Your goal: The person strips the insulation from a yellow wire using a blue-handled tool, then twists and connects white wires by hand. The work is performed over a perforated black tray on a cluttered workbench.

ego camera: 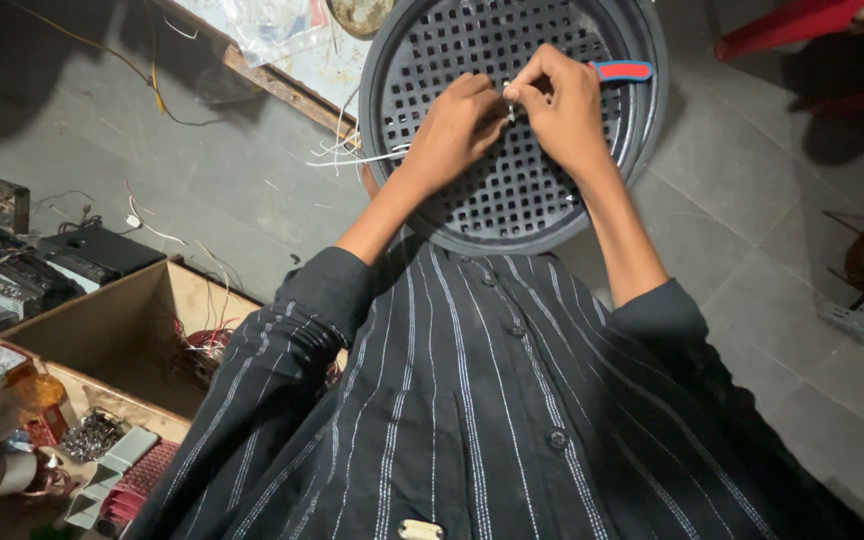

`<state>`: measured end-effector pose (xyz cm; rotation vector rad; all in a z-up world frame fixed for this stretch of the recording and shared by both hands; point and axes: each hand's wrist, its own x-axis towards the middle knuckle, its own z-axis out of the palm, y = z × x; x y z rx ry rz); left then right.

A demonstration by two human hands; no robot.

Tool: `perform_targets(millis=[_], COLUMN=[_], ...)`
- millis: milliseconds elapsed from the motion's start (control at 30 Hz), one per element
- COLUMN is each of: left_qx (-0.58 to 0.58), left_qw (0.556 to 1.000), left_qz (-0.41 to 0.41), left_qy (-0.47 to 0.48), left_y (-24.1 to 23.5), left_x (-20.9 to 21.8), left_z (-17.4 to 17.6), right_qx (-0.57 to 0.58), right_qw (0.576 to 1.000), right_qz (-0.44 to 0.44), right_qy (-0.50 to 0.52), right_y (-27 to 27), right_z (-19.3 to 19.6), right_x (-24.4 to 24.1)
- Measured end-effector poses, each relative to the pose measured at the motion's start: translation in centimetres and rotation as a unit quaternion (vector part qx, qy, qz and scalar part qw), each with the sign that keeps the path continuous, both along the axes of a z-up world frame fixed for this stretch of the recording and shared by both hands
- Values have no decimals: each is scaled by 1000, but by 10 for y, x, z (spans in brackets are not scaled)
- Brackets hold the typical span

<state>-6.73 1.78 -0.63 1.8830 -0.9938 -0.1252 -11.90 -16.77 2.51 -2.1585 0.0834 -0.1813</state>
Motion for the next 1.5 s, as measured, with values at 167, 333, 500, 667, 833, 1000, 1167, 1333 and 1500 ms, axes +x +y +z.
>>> perform_targets(millis=[167, 333, 500, 667, 833, 1000, 1167, 1333, 1500], left_qx=[-1, -1, -3, -2, -2, -11, -4, -10, 0], left_qw=[1000, 1000, 1000, 1000, 1000, 1000, 1000, 1000, 1000], left_qz=[3, 3, -1, -7, 3, 3, 4, 8, 14], left_qy=[-4, -4, -2, -8, -18, -9, -23, -13, 8], left_y=[0, -1, -1, -1, -1, 0, -3, -3, -2], left_x=[1, 0, 2, 2, -1, -3, -1, -2, 0], left_z=[0, 1, 3, 2, 1, 1, 1, 2, 0], right_qx=[15, 22, 36, 11, -4, 7, -7, 107, 243], right_qw=[1000, 1000, 999, 1000, 998, 994, 996, 993, 963], right_qz=[-2, -7, -11, -22, -53, -67, -48, -53, -110], right_qy=[10, 16, 13, -3, -44, -81, -70, 8, 29], right_y=[1, -1, 0, 7, 23, 28, 15, 7, 6], right_z=[1, -2, -9, -7, 2, 1, -7, -22, -40], right_x=[-2, -3, 6, 8, -21, -18, 9, 24, 13])
